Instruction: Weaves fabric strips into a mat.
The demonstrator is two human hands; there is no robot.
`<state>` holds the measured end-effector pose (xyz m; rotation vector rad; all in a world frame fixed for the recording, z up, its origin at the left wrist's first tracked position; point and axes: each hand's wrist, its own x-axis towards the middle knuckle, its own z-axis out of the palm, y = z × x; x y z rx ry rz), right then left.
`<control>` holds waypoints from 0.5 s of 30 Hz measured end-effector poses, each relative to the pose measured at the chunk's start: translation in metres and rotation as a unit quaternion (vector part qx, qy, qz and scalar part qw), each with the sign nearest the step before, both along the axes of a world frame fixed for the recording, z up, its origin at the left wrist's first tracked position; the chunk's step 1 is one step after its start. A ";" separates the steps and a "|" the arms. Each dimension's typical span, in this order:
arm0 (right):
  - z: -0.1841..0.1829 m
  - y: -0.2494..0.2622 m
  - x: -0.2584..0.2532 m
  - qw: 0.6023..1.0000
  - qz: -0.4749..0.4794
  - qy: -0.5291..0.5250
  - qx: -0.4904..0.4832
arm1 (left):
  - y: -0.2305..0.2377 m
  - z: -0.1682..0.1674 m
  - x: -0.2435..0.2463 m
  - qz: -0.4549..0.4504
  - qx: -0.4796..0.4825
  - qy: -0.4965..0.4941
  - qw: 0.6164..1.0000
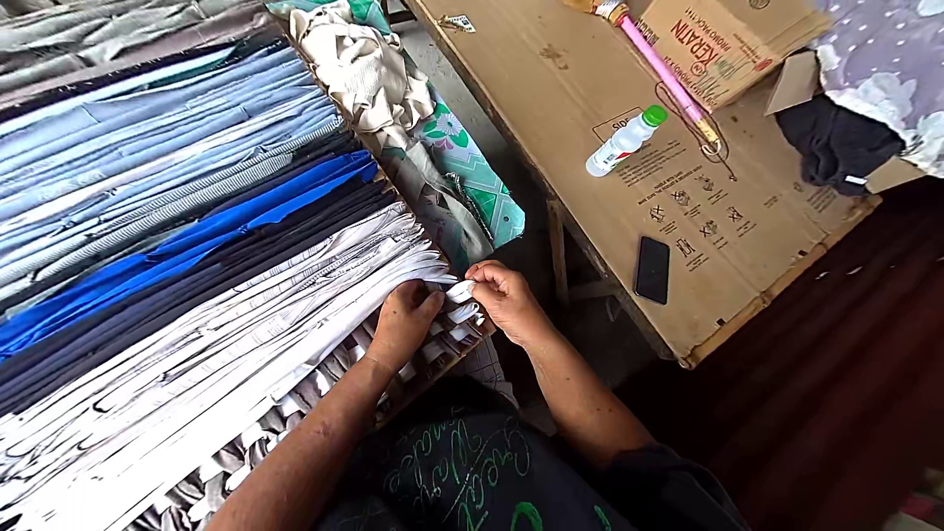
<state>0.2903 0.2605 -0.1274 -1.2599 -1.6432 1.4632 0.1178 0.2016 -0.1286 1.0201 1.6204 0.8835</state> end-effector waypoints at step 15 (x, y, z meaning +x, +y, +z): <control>-0.004 0.002 -0.003 0.993 -0.014 -0.102 0.054 | 0.000 -0.004 0.001 -0.018 -0.020 0.063 0.998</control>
